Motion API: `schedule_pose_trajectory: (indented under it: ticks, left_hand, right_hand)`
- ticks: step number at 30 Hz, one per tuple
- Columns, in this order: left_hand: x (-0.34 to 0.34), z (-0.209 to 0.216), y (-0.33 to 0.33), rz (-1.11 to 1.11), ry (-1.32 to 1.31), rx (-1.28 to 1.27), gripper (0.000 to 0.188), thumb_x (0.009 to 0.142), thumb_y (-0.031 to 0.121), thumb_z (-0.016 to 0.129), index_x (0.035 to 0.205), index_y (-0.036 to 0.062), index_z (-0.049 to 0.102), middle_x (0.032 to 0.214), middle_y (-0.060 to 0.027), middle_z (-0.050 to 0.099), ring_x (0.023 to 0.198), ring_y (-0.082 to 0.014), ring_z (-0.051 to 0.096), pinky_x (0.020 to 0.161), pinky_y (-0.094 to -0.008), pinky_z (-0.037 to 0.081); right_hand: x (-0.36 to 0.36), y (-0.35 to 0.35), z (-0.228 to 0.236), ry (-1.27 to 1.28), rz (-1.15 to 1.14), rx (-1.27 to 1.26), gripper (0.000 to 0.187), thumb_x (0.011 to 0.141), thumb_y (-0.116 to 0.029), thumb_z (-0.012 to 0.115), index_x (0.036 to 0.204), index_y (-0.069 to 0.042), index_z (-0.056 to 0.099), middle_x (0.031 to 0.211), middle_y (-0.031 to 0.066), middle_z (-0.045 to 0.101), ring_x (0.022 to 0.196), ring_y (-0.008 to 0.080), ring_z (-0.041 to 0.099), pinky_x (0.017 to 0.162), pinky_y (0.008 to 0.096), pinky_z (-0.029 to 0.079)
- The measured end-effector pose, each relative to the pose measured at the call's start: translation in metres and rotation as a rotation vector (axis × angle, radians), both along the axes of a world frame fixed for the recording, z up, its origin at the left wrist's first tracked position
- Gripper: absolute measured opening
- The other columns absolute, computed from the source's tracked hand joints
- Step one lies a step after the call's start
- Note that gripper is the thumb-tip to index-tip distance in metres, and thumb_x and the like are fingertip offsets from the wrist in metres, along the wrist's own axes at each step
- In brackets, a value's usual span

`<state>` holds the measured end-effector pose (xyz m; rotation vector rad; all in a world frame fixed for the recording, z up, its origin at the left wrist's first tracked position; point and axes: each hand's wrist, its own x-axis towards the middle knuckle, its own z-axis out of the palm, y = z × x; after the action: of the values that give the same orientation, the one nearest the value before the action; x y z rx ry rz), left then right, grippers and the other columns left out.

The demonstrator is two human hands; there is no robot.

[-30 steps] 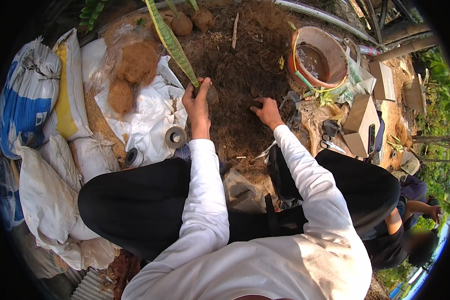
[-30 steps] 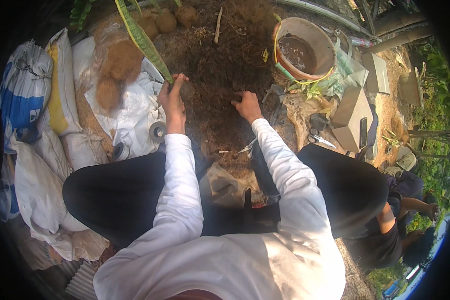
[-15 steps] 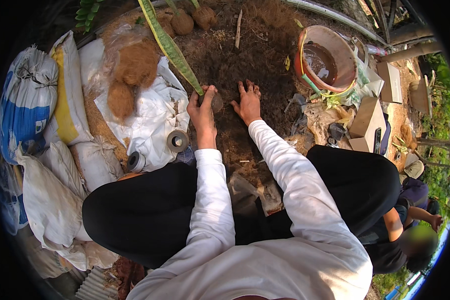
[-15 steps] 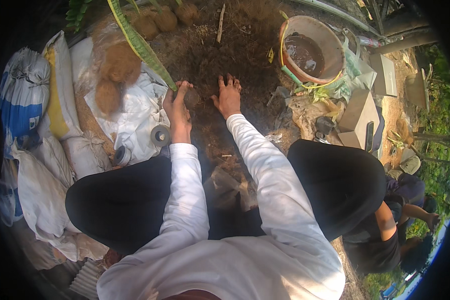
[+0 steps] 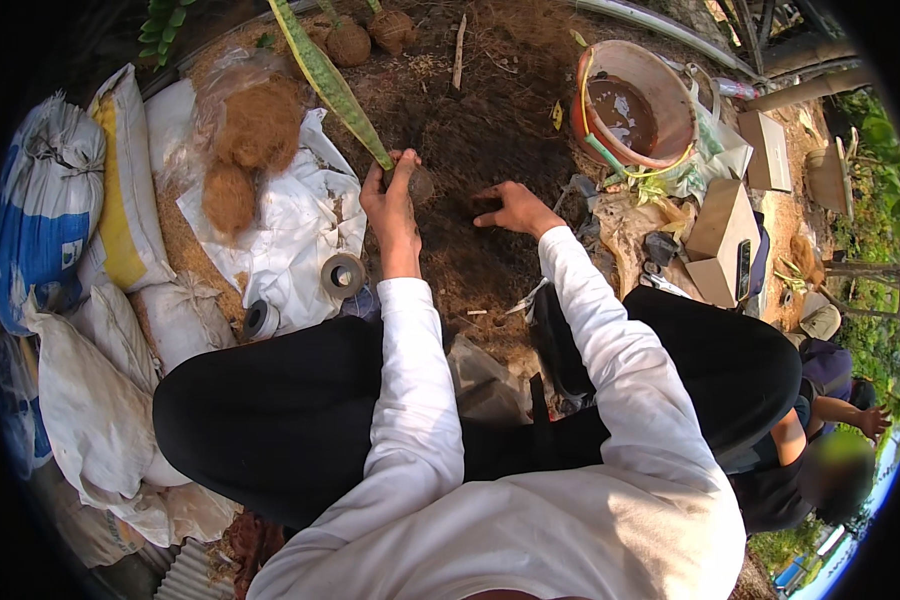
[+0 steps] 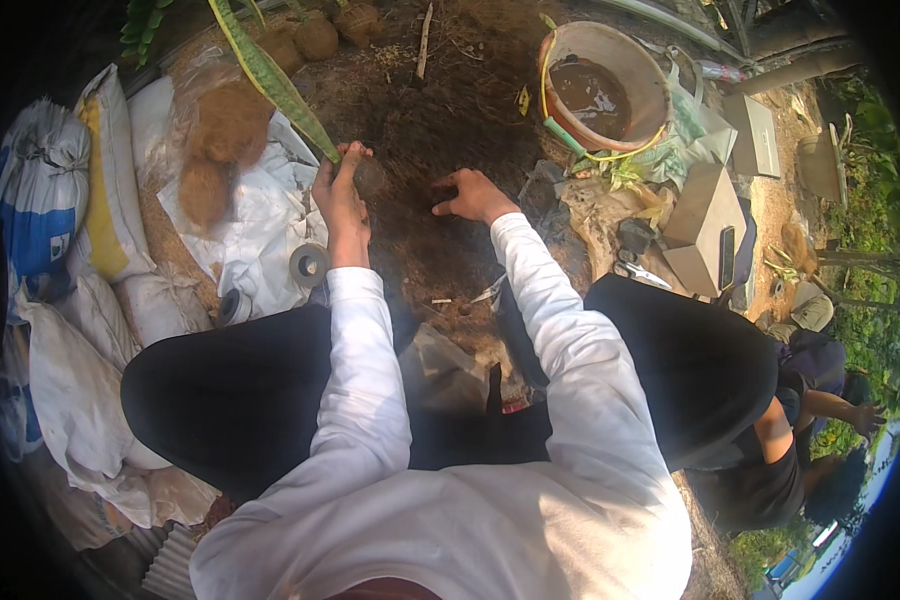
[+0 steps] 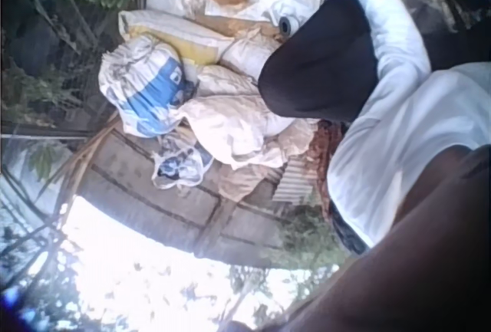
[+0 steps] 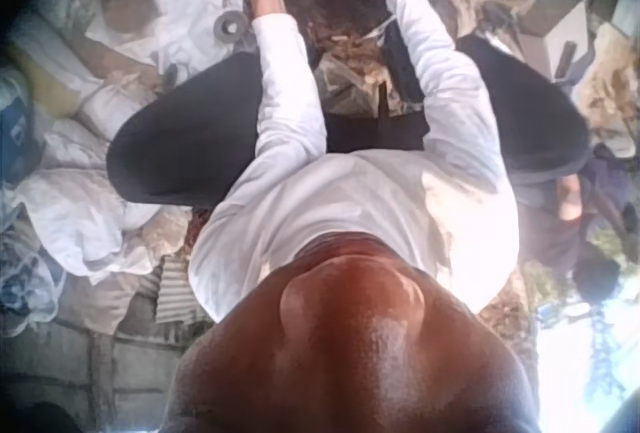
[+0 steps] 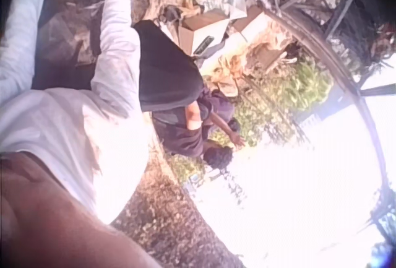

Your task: The person sits cross-legged on the ground and packs soil around the base of a snake plant leaf using their hands. They repeatedly pick up handfuls of soil and press it into a small mound at the base of the plant, occasionally dipping their hands into a nearby bucket of water to moisten the soil.

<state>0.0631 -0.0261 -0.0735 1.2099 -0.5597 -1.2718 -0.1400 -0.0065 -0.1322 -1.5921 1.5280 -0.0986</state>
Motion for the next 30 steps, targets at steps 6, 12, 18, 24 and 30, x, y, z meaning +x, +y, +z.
schedule_pose_trajectory:
  ticks: [6,12,18,24,30]
  left_hand:
    - [-0.004,-0.003,0.001,-0.036,0.083,-0.083,0.012,0.09,0.01,0.075,0.097,0.0049,0.067,0.092,-0.0029,0.067,0.085,-0.0124,0.063,0.083,-0.0277,0.048]
    - [-0.001,0.0,0.008,-0.01,0.031,-0.043,0.011,0.089,0.009,0.074,0.097,0.0045,0.067,0.09,-0.003,0.068,0.086,-0.0118,0.063,0.081,-0.0265,0.048]
    - [-0.004,-0.001,0.011,-0.027,0.009,-0.055,0.012,0.089,0.009,0.075,0.097,0.0045,0.067,0.091,-0.0031,0.068,0.085,-0.0113,0.063,0.082,-0.0261,0.048]
    - [-0.011,0.019,0.015,-0.035,0.018,-0.062,0.015,0.088,0.01,0.076,0.097,0.0034,0.067,0.091,-0.004,0.068,0.085,-0.0117,0.063,0.082,-0.0259,0.048]
    - [-0.01,0.018,0.017,-0.036,0.022,-0.095,0.015,0.088,0.011,0.076,0.096,0.0038,0.066,0.091,-0.0036,0.068,0.084,-0.0116,0.063,0.08,-0.0265,0.047]
  right_hand:
    - [-0.015,0.018,-0.003,0.097,-0.065,-0.162,0.089,0.081,-0.044,0.077,0.148,0.001,0.04,0.148,0.0244,0.046,0.139,0.0353,0.044,0.116,0.0412,0.036]
    - [0.076,0.088,-0.039,0.442,0.118,-0.145,0.107,0.091,-0.068,0.053,0.156,0.007,0.012,0.162,0.0326,0.004,0.152,0.0451,0.002,0.122,0.0529,0.013]
    - [0.059,0.064,-0.044,0.467,0.171,-0.105,0.106,0.092,-0.075,0.04,0.156,0.005,0.012,0.165,0.0257,0.004,0.153,0.0403,0.002,0.124,0.0483,0.012]
    - [0.038,0.046,-0.049,0.386,0.175,-0.069,0.105,0.093,-0.077,0.032,0.157,0.004,0.012,0.165,0.0221,0.006,0.154,0.0373,0.002,0.124,0.0477,0.013]
    - [0.061,0.076,-0.035,0.331,0.091,0.025,0.106,0.093,-0.078,0.03,0.157,0.004,0.011,0.164,0.0239,0.009,0.153,0.038,0.008,0.124,0.0453,0.015]
